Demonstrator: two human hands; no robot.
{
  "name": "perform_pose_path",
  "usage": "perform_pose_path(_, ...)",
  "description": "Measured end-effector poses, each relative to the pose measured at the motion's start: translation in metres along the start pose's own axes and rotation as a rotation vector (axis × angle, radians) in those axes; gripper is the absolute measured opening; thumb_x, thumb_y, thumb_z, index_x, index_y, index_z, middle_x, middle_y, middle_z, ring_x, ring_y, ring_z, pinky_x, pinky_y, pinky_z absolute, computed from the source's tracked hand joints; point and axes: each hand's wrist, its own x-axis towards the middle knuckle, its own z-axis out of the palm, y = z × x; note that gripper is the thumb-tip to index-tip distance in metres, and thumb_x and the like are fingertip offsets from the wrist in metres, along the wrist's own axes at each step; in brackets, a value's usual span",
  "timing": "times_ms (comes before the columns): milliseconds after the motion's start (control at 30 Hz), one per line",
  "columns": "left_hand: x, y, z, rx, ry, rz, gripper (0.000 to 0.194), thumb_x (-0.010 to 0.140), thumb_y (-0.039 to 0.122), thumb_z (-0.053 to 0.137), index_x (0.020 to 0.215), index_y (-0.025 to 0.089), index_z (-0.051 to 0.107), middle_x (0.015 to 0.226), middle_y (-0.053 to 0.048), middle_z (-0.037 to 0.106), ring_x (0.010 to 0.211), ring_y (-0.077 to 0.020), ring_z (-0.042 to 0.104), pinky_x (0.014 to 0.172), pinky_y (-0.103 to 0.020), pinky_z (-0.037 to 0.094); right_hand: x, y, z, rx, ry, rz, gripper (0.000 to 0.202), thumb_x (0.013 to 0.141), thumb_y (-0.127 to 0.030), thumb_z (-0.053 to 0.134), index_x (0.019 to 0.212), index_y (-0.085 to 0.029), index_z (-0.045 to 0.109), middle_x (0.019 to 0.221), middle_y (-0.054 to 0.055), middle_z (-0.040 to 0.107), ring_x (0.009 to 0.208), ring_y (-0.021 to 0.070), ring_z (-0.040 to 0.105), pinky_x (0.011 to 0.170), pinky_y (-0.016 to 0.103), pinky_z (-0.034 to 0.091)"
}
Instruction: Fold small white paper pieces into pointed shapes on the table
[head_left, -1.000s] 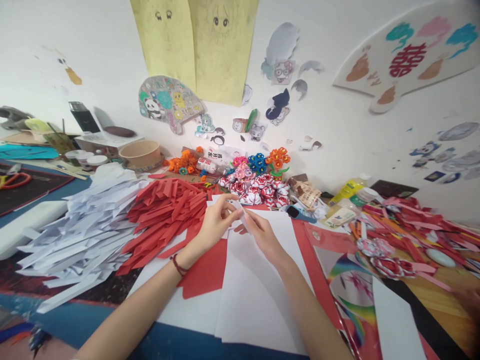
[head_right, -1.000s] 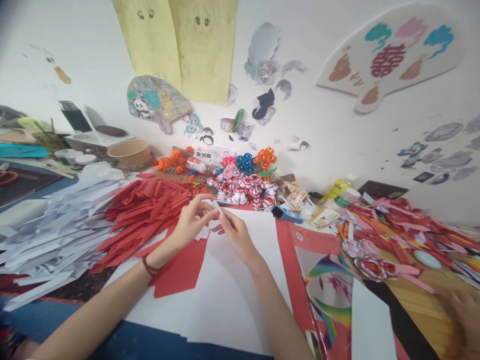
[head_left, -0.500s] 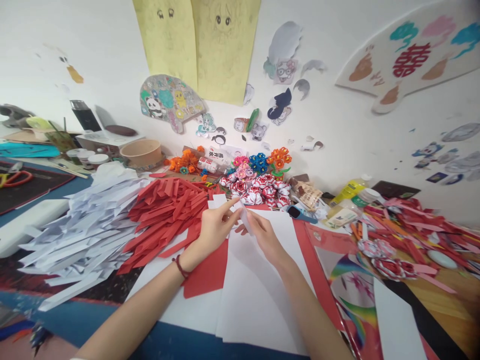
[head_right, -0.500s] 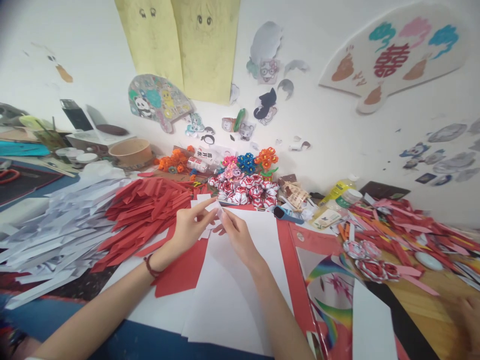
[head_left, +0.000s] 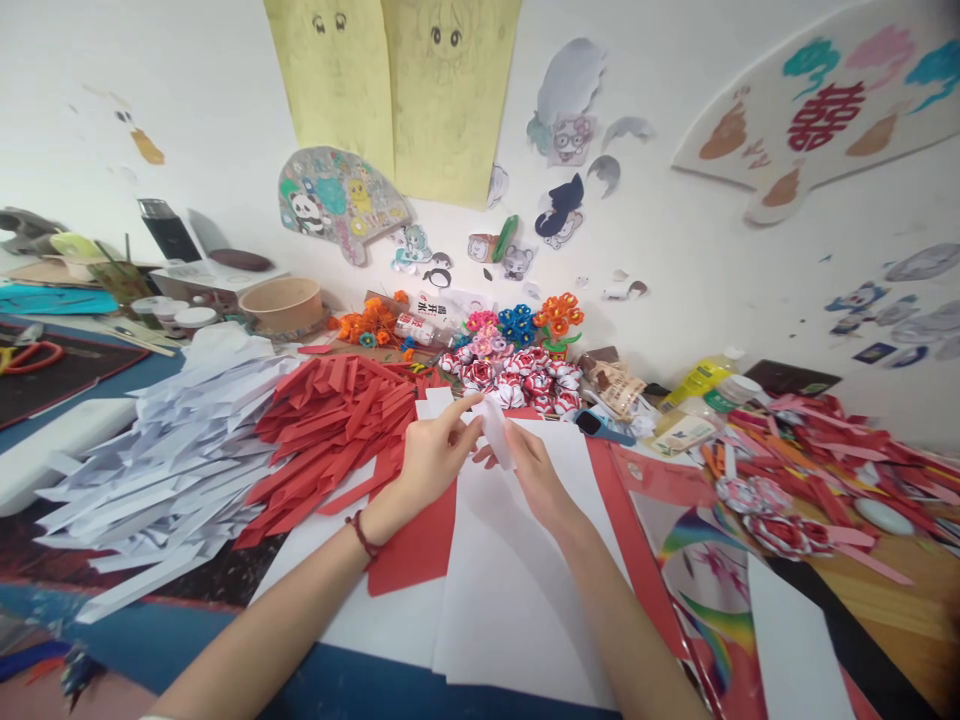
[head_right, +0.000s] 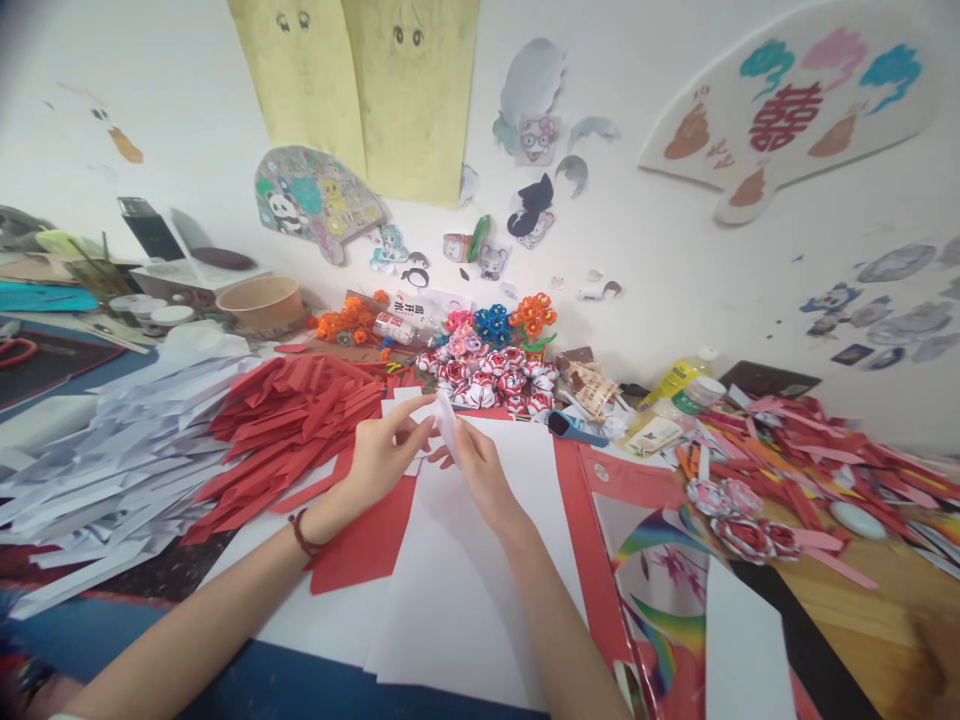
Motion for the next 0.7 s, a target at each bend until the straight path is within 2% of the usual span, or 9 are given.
perform_pose_path(133,0.005,0.004,-0.003,-0.218,-0.055,-0.068,0.024,0.089,0.038,0.051,0.103,0.020,0.055,0.062,0.003,0.065,0.050,-0.0081,0.055,0.053,-0.016,0.041,0.002,0.003,-0.001,-0.006,-0.014,-0.038,0.044,0.094,-0.049,0.038,0.120,-0.022,0.059,0.104,0.007,0.065,0.077,0.0161,0.062,0.067,0.029,0.046)
perform_pose_path(300,0.010,0.003,-0.005,-0.511,-0.110,-0.160,0.028,0.089,0.045,0.047,0.088,0.018,0.053,0.063,0.001,0.062,0.048,-0.0087,0.054,0.047,-0.018,0.044,0.004,0.012,-0.001,-0.129,0.007,-0.048,0.045,0.091,-0.048,0.044,0.129,-0.025,0.052,0.115,0.006,0.061,0.081,0.0162,0.060,0.071,0.030,0.047)
perform_pose_path(400,0.011,-0.001,-0.002,-0.476,-0.165,-0.150,0.030,0.087,0.044,0.051,0.079,0.016,0.056,0.065,0.000,0.061,0.049,-0.0088,0.056,0.048,-0.018,0.045,0.004,0.014,0.001,-0.161,-0.025,-0.074,0.044,0.091,-0.046,0.044,0.129,-0.025,0.052,0.118,0.006,0.061,0.086,0.0171,0.060,0.073,0.030,0.046)
perform_pose_path(500,0.011,-0.004,-0.001,-0.396,-0.237,-0.120,0.026,0.085,0.041,0.055,0.080,0.016,0.059,0.067,0.000,0.062,0.052,-0.0096,0.059,0.050,-0.018,0.044,0.003,0.014,0.002,-0.159,-0.036,-0.105,0.043,0.092,-0.044,0.044,0.128,-0.024,0.053,0.117,0.005,0.062,0.093,0.0185,0.060,0.077,0.030,0.046)
perform_pose_path(700,0.010,-0.001,-0.006,-0.300,-0.286,-0.122,0.021,0.086,0.035,0.054,0.077,0.016,0.058,0.063,0.002,0.060,0.052,-0.0095,0.060,0.053,-0.017,0.044,0.005,0.015,-0.006,-0.085,0.111,-0.030,0.040,0.086,-0.043,0.054,0.118,-0.020,0.061,0.113,0.005,0.065,0.102,0.0238,0.059,0.083,0.032,0.046)
